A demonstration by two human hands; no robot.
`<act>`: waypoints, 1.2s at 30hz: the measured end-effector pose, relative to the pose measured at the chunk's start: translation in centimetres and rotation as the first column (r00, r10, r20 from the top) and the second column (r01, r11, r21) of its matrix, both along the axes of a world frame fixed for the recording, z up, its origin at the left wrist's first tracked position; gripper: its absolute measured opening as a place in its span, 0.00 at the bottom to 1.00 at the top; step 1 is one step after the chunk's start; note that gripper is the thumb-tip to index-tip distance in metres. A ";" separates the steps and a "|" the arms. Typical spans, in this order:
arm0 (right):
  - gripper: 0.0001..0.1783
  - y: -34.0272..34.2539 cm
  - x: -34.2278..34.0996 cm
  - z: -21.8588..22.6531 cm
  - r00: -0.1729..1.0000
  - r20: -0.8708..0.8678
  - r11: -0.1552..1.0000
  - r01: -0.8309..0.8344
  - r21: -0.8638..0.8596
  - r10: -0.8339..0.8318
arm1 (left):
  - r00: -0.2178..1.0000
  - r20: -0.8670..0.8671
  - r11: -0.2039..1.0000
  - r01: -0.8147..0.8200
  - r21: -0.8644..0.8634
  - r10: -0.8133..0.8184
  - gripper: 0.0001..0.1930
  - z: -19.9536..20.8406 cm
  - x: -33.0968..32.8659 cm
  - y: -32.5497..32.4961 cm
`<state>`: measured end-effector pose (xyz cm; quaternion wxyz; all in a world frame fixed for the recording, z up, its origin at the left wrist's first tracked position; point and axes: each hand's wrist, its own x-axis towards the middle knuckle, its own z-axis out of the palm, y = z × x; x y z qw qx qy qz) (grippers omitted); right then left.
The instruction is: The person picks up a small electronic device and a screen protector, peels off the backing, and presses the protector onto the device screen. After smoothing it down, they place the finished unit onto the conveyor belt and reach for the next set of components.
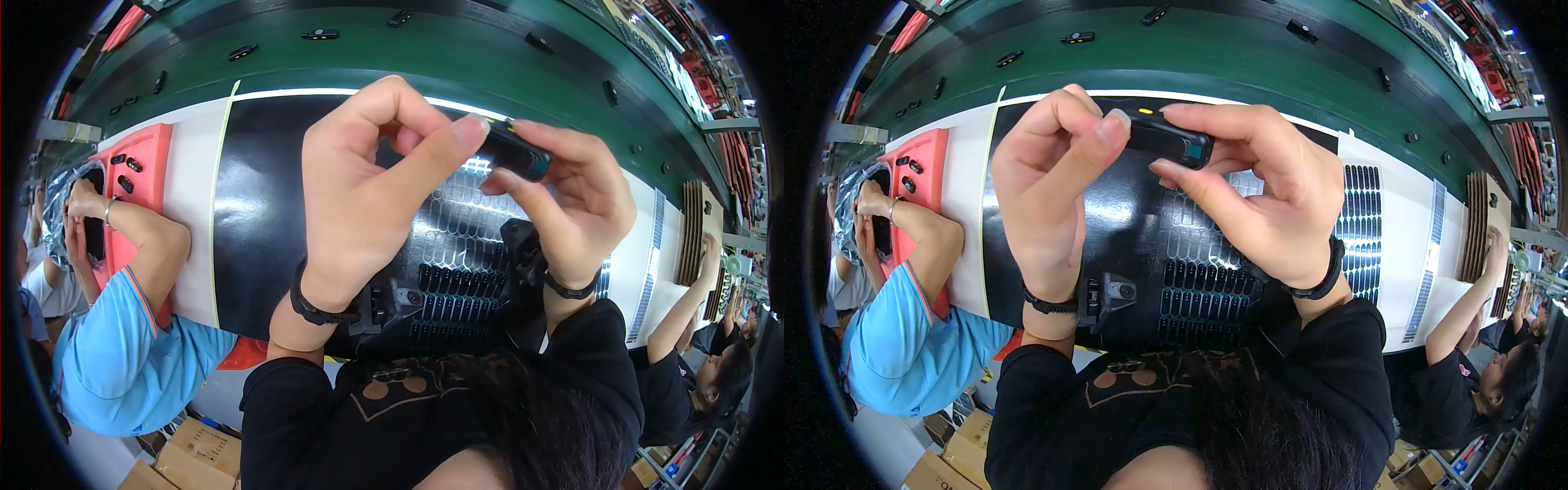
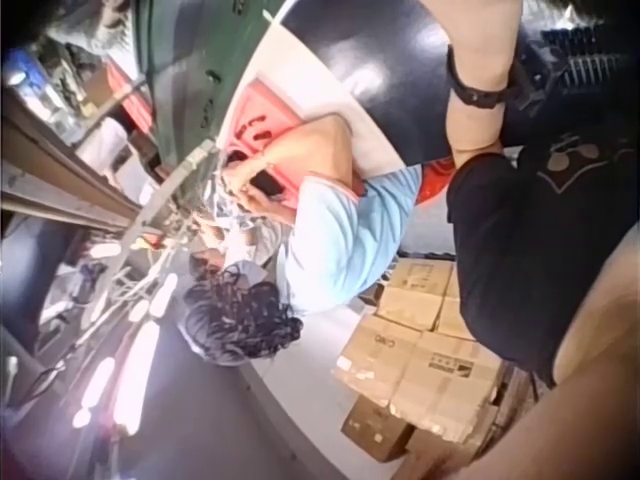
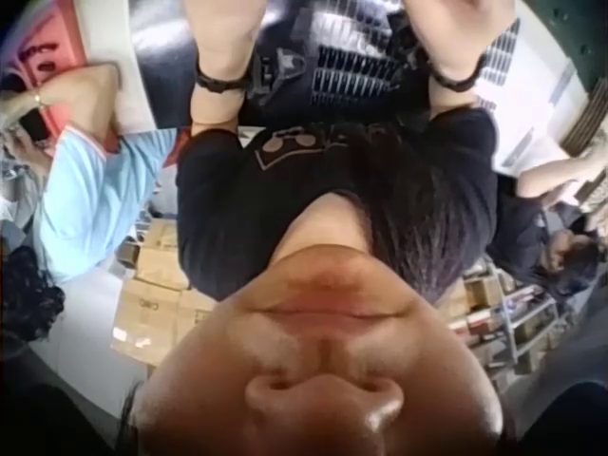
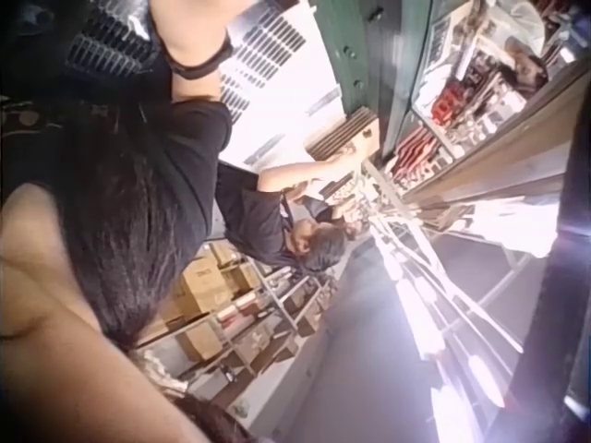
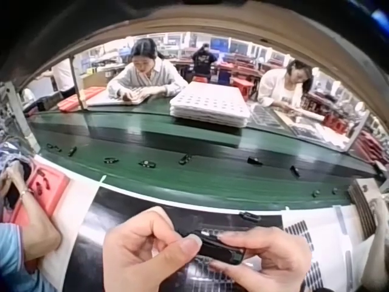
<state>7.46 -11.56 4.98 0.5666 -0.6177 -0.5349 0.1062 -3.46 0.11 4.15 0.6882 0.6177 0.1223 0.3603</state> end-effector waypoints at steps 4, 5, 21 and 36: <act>0.17 0.0 0.0 0.2 1.000 0.025 1.000 -0.007 0.005 0.007 | 0.999 -0.022 0.996 -0.027 0.089 0.029 0.06 0.1 0.0 -0.1; 0.17 0.0 0.0 0.2 0.999 0.042 1.000 -0.001 -0.012 0.001 | 0.999 -0.024 0.996 -0.025 0.086 0.027 0.06 0.1 0.1 -0.1; 0.17 0.3 0.5 -0.1 0.999 -0.035 1.000 0.025 0.019 -0.024 | 0.904 -0.335 0.825 -0.035 0.564 0.267 0.08 -0.7 0.7 1.2; 0.22 5.0 7.1 -4.5 0.960 -0.280 0.980 -0.063 -0.189 0.008 | 0.816 -0.357 0.648 -0.027 0.761 0.454 0.07 -4.1 2.0 2.0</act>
